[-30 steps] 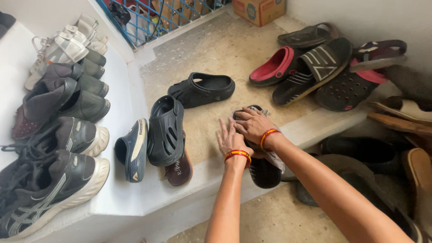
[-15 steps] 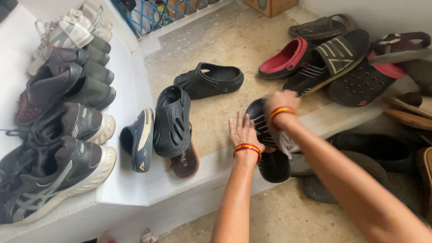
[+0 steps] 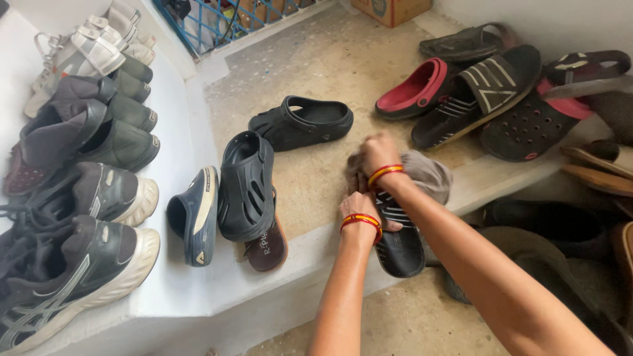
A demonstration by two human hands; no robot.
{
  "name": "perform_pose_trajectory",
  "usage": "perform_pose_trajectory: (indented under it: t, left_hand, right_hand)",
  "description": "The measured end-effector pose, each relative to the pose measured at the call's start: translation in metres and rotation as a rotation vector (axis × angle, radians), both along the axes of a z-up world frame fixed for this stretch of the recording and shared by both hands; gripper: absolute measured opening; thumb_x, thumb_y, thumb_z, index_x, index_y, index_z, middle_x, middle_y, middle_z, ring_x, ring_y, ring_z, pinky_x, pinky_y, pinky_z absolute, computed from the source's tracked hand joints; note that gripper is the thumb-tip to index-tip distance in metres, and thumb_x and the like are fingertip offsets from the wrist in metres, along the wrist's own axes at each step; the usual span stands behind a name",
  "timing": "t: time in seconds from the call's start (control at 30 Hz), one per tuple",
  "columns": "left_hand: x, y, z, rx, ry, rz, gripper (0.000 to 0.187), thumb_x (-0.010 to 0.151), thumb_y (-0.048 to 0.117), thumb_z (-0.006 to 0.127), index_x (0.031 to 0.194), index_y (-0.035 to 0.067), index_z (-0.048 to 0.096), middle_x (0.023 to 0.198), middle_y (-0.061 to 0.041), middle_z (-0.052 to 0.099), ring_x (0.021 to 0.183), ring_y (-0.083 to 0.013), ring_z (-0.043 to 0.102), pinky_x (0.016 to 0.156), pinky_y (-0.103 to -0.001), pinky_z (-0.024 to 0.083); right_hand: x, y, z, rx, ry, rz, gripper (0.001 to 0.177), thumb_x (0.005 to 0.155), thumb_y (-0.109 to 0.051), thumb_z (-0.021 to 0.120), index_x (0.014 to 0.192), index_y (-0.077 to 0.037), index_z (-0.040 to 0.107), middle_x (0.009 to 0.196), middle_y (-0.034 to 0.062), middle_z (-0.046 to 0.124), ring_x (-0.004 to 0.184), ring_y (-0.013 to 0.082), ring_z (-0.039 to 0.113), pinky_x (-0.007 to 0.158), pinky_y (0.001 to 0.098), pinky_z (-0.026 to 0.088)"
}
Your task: The person wipes the upper and sole of a black slipper with a cloth, then moves to a second black slipper and wipes it similarly. The person handles the slippers one at a time on a white shelf among other footwear.
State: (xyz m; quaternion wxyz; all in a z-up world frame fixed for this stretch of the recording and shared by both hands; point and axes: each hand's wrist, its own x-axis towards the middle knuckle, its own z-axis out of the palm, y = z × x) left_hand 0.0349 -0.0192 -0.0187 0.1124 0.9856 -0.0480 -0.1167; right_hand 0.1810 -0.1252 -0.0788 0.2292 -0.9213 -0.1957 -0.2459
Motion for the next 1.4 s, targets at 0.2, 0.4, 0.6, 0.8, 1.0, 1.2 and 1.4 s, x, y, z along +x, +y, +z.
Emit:
perform_pose_trajectory:
  t: [0.2, 0.4, 0.6, 0.8, 1.0, 1.2, 1.4]
  left_hand:
    - [-0.004, -0.008, 0.003, -0.046, -0.043, 0.035, 0.147, 0.04, 0.057, 0.101, 0.158, 0.005, 0.03, 0.168, -0.012, 0.019, 0.152, -0.0305, 0.026, 0.119, -0.042, 0.034]
    - [-0.002, -0.006, 0.0, -0.072, -0.001, -0.017, 0.145, 0.047, 0.059, 0.099, 0.162, 0.007, 0.027, 0.163, -0.016, 0.027, 0.148, -0.0343, 0.032, 0.118, -0.045, 0.036]
    - [-0.006, -0.006, 0.011, 0.003, 0.0, 0.004, 0.118, 0.051, 0.056, 0.099, 0.143, 0.01, 0.043, 0.17, -0.014, 0.017, 0.149, -0.035, 0.035, 0.114, -0.046, 0.041]
    - [-0.011, -0.008, 0.021, -0.066, 0.074, 0.012, 0.141, 0.053, 0.054, 0.096, 0.163, 0.008, 0.021, 0.168, -0.015, 0.025, 0.137, -0.0334, 0.054, 0.11, -0.045, 0.047]
    - [-0.012, -0.004, 0.012, -0.077, -0.008, -0.034, 0.146, 0.053, 0.056, 0.097, 0.161, 0.001, 0.016, 0.164, -0.018, 0.024, 0.148, -0.035, 0.038, 0.114, -0.045, 0.041]
    - [-0.01, -0.005, 0.011, -0.048, 0.016, -0.04, 0.142, 0.056, 0.053, 0.097, 0.16, 0.002, 0.015, 0.173, -0.013, 0.001, 0.157, -0.0304, 0.009, 0.123, -0.04, 0.028]
    - [-0.012, -0.005, 0.0, -0.062, -0.024, -0.035, 0.141, 0.056, 0.058, 0.094, 0.161, 0.003, 0.016, 0.173, -0.011, 0.002, 0.158, -0.026, 0.008, 0.126, -0.039, 0.02]
  right_hand:
    - [0.004, -0.051, 0.025, 0.006, 0.255, 0.08, 0.013, 0.065, -0.014, 0.079, 0.078, -0.011, 0.075, 0.085, 0.0172, 0.071, 0.087, 0.0375, 0.069, 0.081, 0.0439, 0.056]
    - [-0.01, -0.035, 0.036, -0.334, -0.077, 0.053, 0.007, 0.065, -0.008, 0.074, 0.072, -0.01, 0.077, 0.085, 0.0143, 0.072, 0.089, 0.0398, 0.064, 0.077, 0.0447, 0.054]
    - [-0.013, -0.036, 0.046, -0.248, 0.184, 0.27, 0.018, 0.068, -0.004, 0.067, 0.08, -0.013, 0.077, 0.09, 0.0078, 0.074, 0.093, 0.0306, 0.068, 0.08, 0.0413, 0.055]
    - [-0.001, -0.034, 0.038, -0.322, -0.034, 0.361, 0.018, 0.061, -0.009, 0.074, 0.079, -0.01, 0.078, 0.086, 0.0111, 0.074, 0.092, 0.0354, 0.066, 0.081, 0.0432, 0.056]
    - [-0.007, -0.025, 0.032, -0.223, 0.115, 0.055, 0.009, 0.07, -0.015, 0.076, 0.078, -0.015, 0.081, 0.087, 0.0104, 0.074, 0.095, 0.0329, 0.067, 0.078, 0.0437, 0.057]
    - [-0.007, -0.034, 0.051, -0.251, 0.147, 0.324, 0.02, 0.064, -0.006, 0.073, 0.076, -0.02, 0.081, 0.087, 0.003, 0.075, 0.094, 0.0305, 0.065, 0.076, 0.0418, 0.055]
    - [-0.013, -0.061, 0.009, 0.108, 0.063, -0.014, 0.015, 0.078, -0.013, 0.074, 0.089, -0.019, 0.081, 0.091, 0.0108, 0.072, 0.092, 0.0358, 0.065, 0.082, 0.0442, 0.054]
